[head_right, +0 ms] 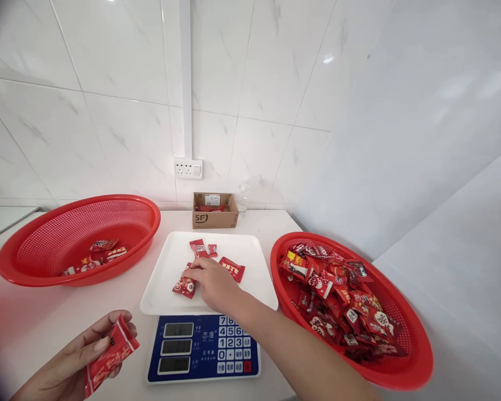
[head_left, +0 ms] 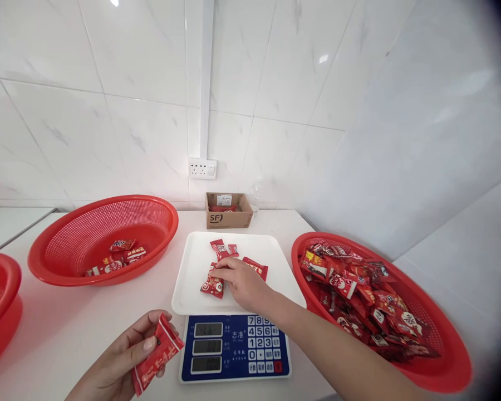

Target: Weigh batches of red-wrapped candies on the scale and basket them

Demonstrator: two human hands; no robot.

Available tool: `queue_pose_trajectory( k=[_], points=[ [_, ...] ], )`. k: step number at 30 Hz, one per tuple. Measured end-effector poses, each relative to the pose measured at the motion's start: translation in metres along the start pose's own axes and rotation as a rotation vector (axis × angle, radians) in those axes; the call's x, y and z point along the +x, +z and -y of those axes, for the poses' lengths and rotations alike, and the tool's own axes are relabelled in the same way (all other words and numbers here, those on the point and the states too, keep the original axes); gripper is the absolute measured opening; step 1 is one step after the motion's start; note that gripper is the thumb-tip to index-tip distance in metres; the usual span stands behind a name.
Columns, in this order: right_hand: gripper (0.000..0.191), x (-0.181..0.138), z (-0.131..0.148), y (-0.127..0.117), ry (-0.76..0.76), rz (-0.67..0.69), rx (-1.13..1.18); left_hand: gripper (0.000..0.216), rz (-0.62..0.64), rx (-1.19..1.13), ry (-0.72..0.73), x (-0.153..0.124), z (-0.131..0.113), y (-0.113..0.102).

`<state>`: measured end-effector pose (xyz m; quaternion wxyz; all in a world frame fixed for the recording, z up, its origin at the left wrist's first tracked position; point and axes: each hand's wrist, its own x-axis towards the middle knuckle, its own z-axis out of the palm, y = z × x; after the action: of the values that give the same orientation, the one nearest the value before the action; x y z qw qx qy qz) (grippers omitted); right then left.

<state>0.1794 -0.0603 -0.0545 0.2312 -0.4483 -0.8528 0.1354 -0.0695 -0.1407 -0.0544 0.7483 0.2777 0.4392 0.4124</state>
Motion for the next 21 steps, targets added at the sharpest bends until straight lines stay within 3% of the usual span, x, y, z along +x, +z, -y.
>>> queue_pose_trajectory(
  k=[7, 13, 17, 21],
  points=[
    [0.041, -0.012, -0.001, -0.01, 0.061, -0.036, -0.091, 0.033, -0.003, -0.002, -0.001, 0.0, 0.002, 0.002],
    [0.04, -0.024, -0.01, -0.029, 0.203, -0.073, -0.111, 0.034, -0.002, -0.018, -0.015, 0.004, 0.004, 0.003],
    [0.036, -0.031, -0.025, -0.037, 0.316, -0.007, -0.203, 0.035, -0.001, -0.022, -0.025, 0.006, 0.006, 0.001],
    [0.033, -0.031, -0.036, -0.033, 0.329, 0.022, -0.255, 0.034, 0.001, -0.017, -0.032, 0.009, 0.007, 0.0]
  ],
)
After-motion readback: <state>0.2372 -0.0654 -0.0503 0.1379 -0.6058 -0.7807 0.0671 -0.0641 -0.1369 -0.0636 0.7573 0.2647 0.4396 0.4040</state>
